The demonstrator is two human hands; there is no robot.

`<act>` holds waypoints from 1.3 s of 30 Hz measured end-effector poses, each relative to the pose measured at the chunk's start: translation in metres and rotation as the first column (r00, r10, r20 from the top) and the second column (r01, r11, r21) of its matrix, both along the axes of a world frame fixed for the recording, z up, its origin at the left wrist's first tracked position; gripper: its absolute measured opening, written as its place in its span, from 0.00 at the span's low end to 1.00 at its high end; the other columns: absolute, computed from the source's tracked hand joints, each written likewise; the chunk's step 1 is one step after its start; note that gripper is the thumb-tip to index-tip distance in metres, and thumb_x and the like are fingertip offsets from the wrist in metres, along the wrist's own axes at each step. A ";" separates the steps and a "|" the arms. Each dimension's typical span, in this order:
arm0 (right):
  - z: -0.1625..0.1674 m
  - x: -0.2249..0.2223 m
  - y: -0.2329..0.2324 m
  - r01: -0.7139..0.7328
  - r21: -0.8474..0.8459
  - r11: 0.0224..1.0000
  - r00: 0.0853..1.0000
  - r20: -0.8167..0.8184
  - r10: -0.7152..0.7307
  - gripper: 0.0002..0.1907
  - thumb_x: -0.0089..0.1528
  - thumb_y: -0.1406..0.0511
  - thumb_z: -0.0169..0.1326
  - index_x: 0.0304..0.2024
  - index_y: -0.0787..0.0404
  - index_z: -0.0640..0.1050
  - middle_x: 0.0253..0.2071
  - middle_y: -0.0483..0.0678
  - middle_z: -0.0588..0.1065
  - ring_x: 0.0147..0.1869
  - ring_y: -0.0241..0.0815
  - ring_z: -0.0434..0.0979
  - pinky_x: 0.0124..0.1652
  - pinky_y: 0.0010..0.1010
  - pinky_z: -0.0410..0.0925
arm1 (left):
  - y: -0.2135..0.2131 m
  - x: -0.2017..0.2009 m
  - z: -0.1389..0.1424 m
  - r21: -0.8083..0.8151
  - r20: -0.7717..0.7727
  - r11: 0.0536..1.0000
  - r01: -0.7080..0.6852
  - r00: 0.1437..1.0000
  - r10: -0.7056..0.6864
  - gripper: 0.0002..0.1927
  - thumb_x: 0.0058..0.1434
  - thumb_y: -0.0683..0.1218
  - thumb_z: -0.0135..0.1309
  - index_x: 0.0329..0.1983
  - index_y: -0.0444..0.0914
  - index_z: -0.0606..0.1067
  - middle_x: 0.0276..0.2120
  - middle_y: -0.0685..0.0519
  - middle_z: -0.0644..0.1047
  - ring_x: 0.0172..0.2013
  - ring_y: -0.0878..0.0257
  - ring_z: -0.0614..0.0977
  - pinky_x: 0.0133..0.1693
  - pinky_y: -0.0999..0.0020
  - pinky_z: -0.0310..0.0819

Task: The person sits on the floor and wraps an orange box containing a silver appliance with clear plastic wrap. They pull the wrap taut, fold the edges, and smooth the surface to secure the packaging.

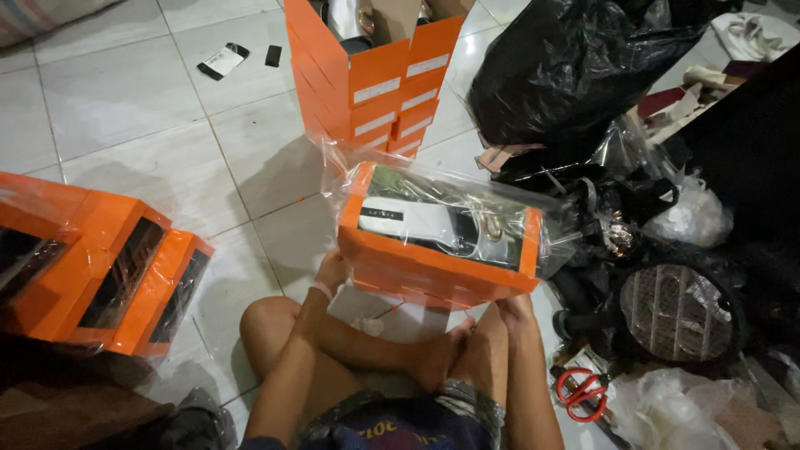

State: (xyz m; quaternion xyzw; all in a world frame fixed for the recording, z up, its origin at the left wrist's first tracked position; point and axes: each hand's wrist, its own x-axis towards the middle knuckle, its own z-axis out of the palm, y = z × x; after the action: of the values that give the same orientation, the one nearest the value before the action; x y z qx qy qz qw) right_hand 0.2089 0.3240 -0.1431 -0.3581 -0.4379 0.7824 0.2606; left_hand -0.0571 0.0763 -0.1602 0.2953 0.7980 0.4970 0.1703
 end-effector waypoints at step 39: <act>0.006 -0.014 -0.043 0.105 -0.012 0.994 0.994 0.014 -0.105 0.30 0.68 0.53 0.40 0.66 0.64 0.66 0.64 0.49 0.70 0.62 0.39 0.70 0.59 0.33 0.64 | 0.066 -0.030 0.041 0.596 0.700 0.786 -0.167 0.587 -0.406 0.26 0.73 0.55 0.41 0.68 0.38 0.67 0.60 0.53 0.74 0.56 0.62 0.77 0.57 0.65 0.74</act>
State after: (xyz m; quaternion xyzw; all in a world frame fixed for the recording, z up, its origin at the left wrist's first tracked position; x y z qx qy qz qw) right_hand 0.1946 0.2810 -0.1376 -0.3875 -0.4152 0.7679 0.2963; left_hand -0.0868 0.1419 -0.1191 0.1343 0.4072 0.7884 0.4411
